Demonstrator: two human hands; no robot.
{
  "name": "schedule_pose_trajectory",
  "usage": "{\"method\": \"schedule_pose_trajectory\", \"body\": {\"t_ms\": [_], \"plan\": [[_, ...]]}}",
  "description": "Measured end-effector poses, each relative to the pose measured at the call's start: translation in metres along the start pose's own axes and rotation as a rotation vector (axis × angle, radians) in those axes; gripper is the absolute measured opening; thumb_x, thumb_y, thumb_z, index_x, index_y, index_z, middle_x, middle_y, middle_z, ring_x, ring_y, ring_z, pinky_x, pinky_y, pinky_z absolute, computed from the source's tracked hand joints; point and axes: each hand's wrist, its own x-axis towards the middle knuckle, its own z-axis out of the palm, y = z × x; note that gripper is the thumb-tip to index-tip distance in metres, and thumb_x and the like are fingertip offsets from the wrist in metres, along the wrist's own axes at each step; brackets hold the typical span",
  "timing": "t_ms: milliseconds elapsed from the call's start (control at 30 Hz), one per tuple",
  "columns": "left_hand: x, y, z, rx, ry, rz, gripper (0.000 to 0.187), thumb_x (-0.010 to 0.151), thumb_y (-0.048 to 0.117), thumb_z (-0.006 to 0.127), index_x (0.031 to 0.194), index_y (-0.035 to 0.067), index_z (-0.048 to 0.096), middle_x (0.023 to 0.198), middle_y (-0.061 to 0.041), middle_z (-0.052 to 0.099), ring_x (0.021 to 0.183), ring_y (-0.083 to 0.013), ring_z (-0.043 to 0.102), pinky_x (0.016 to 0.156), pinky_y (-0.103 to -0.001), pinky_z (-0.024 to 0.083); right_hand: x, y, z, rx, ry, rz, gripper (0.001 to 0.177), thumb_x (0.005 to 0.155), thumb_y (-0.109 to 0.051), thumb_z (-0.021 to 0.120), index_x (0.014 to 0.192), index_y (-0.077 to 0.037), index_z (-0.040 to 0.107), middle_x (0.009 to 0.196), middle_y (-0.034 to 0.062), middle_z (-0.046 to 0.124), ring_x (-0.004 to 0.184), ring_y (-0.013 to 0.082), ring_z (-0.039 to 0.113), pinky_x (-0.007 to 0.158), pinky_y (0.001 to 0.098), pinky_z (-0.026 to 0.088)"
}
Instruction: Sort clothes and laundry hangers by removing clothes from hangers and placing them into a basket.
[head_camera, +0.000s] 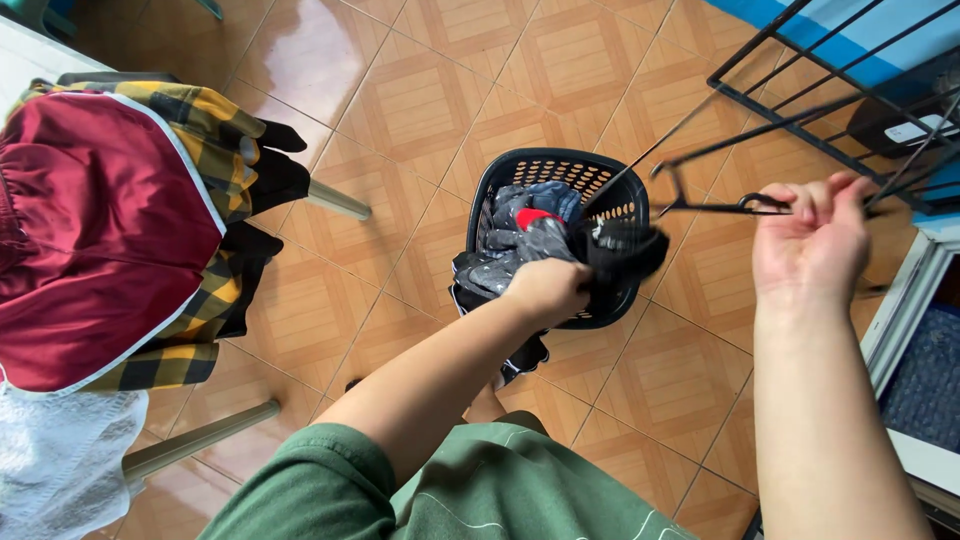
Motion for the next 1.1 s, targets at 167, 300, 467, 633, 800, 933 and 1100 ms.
{"method": "schedule_pose_trajectory", "body": {"t_ms": [167, 300, 467, 633, 800, 933, 1100], "plan": [[-0.001, -0.016, 0.056, -0.003, -0.055, 0.100, 0.027, 0.085, 0.030, 0.064, 0.107, 0.018, 0.073, 0.099, -0.014, 0.074, 0.096, -0.0361, 0.070, 0.084, -0.048, 0.056, -0.012, 0.008, 0.042, 0.245, 0.120, 0.152, 0.029, 0.121, -0.018, 0.040, 0.100, -0.001, 0.050, 0.070, 0.0027, 0.034, 0.062, 0.0164, 0.035, 0.073, 0.0335, 0.046], [0.014, -0.029, 0.036, -0.307, 0.257, -0.034, 0.027, 0.088, 0.027, 0.061, 0.112, 0.016, 0.070, 0.099, -0.016, 0.073, 0.097, -0.0392, 0.069, 0.085, -0.049, 0.055, -0.023, 0.019, 0.048, 0.155, 0.096, 0.230, 0.030, 0.120, -0.022, 0.041, 0.101, -0.001, 0.050, 0.069, 0.0018, 0.035, 0.063, 0.0161, 0.036, 0.077, 0.0346, 0.047], [0.037, -0.065, 0.037, -0.602, 0.440, 0.153, 0.043, 0.096, 0.024, 0.069, 0.135, 0.011, 0.057, 0.127, -0.019, 0.068, 0.118, -0.0368, 0.064, 0.099, -0.046, 0.052, -0.047, 0.059, 0.030, 0.043, 0.132, 0.277, 0.027, 0.120, -0.020, 0.042, 0.102, -0.002, 0.052, 0.070, 0.0000, 0.035, 0.063, 0.0148, 0.036, 0.076, 0.0337, 0.047], [-0.022, -0.134, 0.036, -0.954, 0.506, 0.207, 0.096, 0.091, 0.018, 0.087, 0.160, 0.008, 0.021, 0.151, -0.024, 0.040, 0.137, -0.0327, 0.046, 0.110, -0.048, 0.043, -0.088, 0.127, 0.049, -0.116, 0.104, 0.408, 0.026, 0.118, -0.021, 0.045, 0.099, -0.005, 0.053, 0.067, -0.0023, 0.033, 0.060, 0.0130, 0.033, 0.075, 0.0323, 0.046], [-0.211, -0.187, 0.019, -1.667, 0.224, -0.241, 0.072, 0.098, 0.050, 0.054, 0.161, 0.020, 0.033, 0.145, -0.015, 0.058, 0.112, -0.0212, 0.062, 0.087, -0.040, 0.050, -0.167, 0.238, 0.100, -0.438, -0.055, 0.710, 0.029, 0.114, -0.027, 0.046, 0.093, -0.009, 0.053, 0.062, -0.0042, 0.030, 0.056, 0.0104, 0.030, 0.064, 0.0279, 0.038], [-0.361, -0.189, 0.027, -2.093, 0.189, 0.106, 0.080, 0.101, 0.065, 0.042, 0.161, 0.015, 0.026, 0.139, -0.020, 0.062, 0.116, -0.0269, 0.067, 0.088, -0.044, 0.056, -0.259, 0.337, 0.134, -0.650, -0.203, 0.968, 0.028, 0.114, -0.027, 0.046, 0.093, -0.009, 0.053, 0.060, -0.0060, 0.029, 0.054, 0.0079, 0.029, 0.060, 0.0255, 0.034], [-0.528, -0.190, 0.066, -1.879, 0.441, -0.025, 0.063, 0.102, 0.025, 0.055, 0.154, 0.020, 0.019, 0.138, -0.023, 0.062, 0.098, -0.0281, 0.072, 0.075, -0.046, 0.062, -0.404, 0.454, 0.167, -0.826, -0.431, 1.272, 0.024, 0.112, -0.024, 0.046, 0.095, -0.009, 0.054, 0.058, -0.0076, 0.029, 0.050, 0.0065, 0.027, 0.055, 0.0248, 0.029]]}}
